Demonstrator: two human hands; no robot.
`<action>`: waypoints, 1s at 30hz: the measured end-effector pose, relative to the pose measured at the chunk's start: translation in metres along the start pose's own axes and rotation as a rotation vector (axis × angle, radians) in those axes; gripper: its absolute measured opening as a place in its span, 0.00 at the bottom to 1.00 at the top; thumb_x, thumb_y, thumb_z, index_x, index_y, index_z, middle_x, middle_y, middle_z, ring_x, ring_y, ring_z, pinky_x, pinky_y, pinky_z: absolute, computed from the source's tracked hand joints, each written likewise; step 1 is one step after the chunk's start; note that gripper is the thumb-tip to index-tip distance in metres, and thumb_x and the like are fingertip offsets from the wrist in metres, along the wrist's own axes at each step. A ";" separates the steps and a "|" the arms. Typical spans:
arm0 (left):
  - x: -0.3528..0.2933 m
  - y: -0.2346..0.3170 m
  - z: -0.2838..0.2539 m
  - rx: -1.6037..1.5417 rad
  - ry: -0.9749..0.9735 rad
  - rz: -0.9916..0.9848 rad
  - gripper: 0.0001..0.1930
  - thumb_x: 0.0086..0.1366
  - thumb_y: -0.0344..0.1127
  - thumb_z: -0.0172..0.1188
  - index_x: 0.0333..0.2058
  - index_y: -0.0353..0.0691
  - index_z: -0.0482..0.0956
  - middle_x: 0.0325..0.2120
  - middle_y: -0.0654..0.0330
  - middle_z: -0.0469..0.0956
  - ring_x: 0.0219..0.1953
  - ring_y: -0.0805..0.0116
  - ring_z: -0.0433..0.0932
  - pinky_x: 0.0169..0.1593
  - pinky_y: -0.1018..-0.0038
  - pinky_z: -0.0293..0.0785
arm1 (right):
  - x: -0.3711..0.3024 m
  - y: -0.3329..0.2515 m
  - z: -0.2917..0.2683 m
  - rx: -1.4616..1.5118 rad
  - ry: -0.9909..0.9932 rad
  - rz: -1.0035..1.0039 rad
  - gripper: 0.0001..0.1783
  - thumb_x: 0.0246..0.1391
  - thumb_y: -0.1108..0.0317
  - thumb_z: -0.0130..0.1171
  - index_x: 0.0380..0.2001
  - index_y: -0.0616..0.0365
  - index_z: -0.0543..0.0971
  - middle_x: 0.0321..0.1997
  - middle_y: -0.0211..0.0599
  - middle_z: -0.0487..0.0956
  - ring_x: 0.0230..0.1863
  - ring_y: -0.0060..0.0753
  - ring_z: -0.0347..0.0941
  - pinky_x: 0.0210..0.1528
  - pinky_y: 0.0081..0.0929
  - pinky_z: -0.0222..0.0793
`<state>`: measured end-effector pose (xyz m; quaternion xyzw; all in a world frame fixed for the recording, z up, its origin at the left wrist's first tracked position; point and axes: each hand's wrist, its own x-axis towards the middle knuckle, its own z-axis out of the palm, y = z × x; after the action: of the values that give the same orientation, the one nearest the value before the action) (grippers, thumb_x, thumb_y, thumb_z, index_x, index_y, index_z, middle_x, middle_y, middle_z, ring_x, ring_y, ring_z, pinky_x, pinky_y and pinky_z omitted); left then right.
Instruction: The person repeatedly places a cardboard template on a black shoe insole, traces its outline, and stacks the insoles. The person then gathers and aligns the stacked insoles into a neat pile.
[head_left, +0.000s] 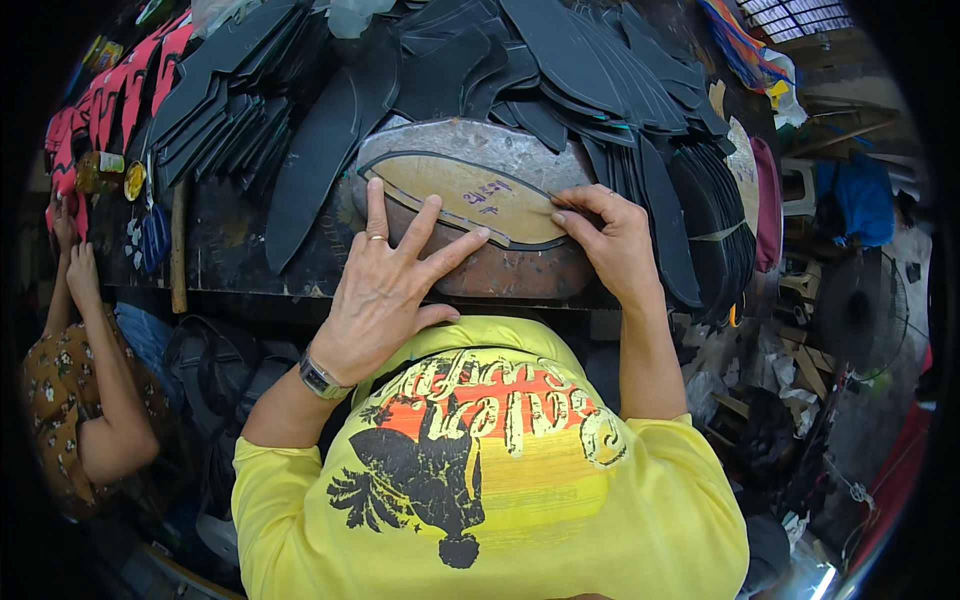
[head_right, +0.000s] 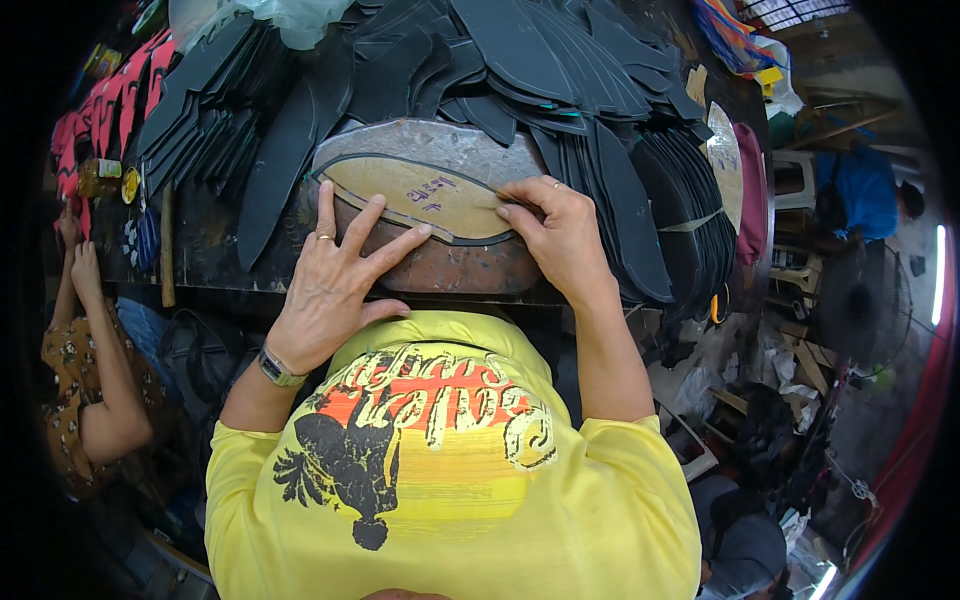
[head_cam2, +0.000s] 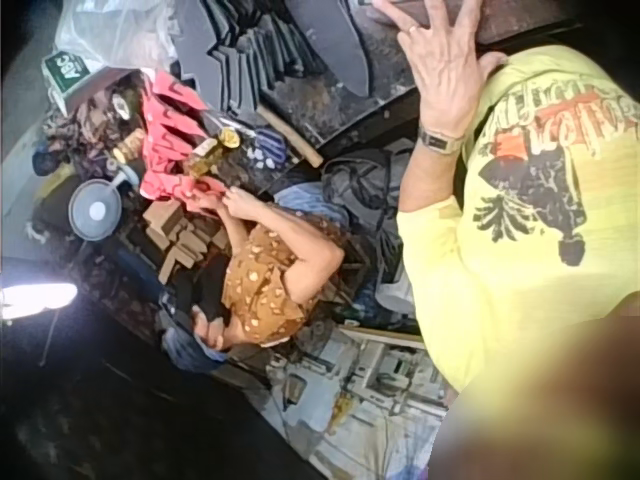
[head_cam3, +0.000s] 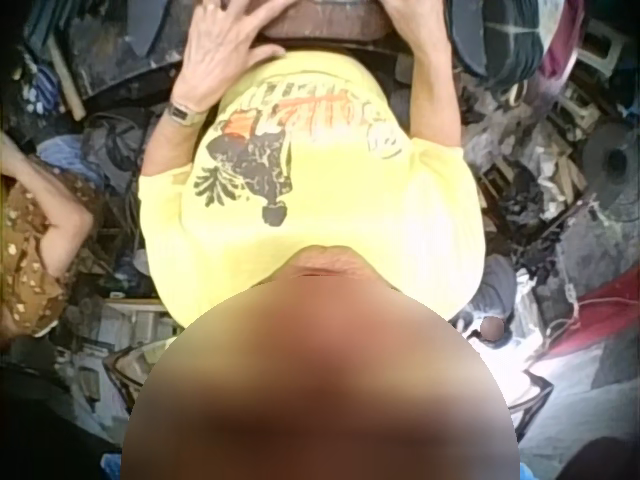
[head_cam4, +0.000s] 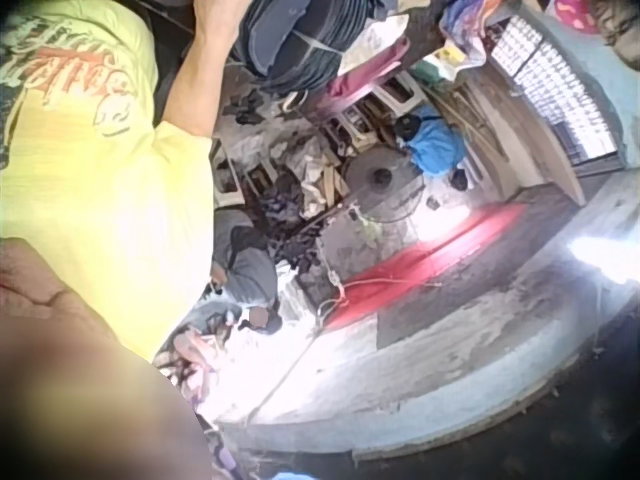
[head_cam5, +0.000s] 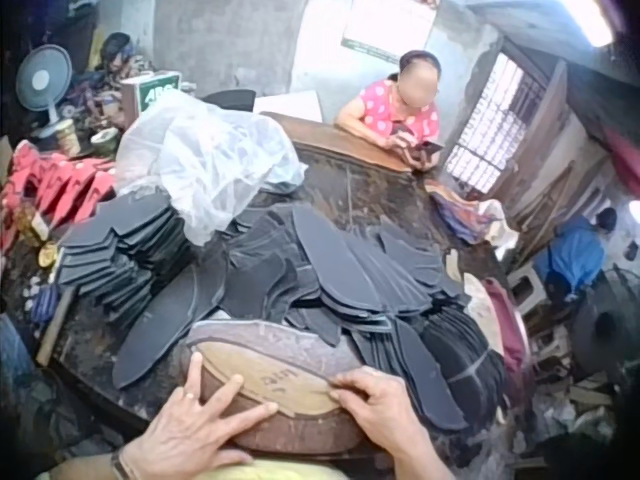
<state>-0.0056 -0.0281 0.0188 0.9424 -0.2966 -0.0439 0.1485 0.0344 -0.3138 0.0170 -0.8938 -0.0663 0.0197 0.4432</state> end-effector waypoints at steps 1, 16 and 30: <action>0.001 0.001 0.000 0.015 0.001 0.000 0.51 0.49 0.53 0.79 0.72 0.72 0.64 0.71 0.53 0.57 0.73 0.22 0.45 0.59 0.49 0.71 | 0.000 0.000 0.000 0.007 0.007 -0.010 0.10 0.54 0.78 0.69 0.41 0.67 0.86 0.37 0.38 0.85 0.39 0.27 0.82 0.45 0.23 0.75; 0.001 0.001 0.001 0.010 -0.024 -0.003 0.52 0.48 0.49 0.80 0.72 0.73 0.63 0.71 0.52 0.56 0.73 0.21 0.45 0.59 0.49 0.72 | 0.007 0.000 -0.003 0.081 -0.052 0.136 0.11 0.54 0.77 0.71 0.41 0.67 0.86 0.36 0.38 0.88 0.38 0.22 0.82 0.45 0.21 0.77; 0.007 0.007 -0.011 0.035 -0.055 -0.020 0.50 0.48 0.50 0.80 0.71 0.67 0.66 0.68 0.50 0.62 0.72 0.20 0.51 0.57 0.51 0.73 | 0.003 -0.010 -0.008 -0.212 0.104 0.040 0.09 0.54 0.71 0.71 0.38 0.63 0.86 0.34 0.39 0.80 0.36 0.33 0.79 0.41 0.27 0.73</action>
<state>-0.0018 -0.0353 0.0311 0.9462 -0.2916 -0.0660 0.1236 0.0366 -0.3136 0.0295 -0.9365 -0.0269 -0.0251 0.3488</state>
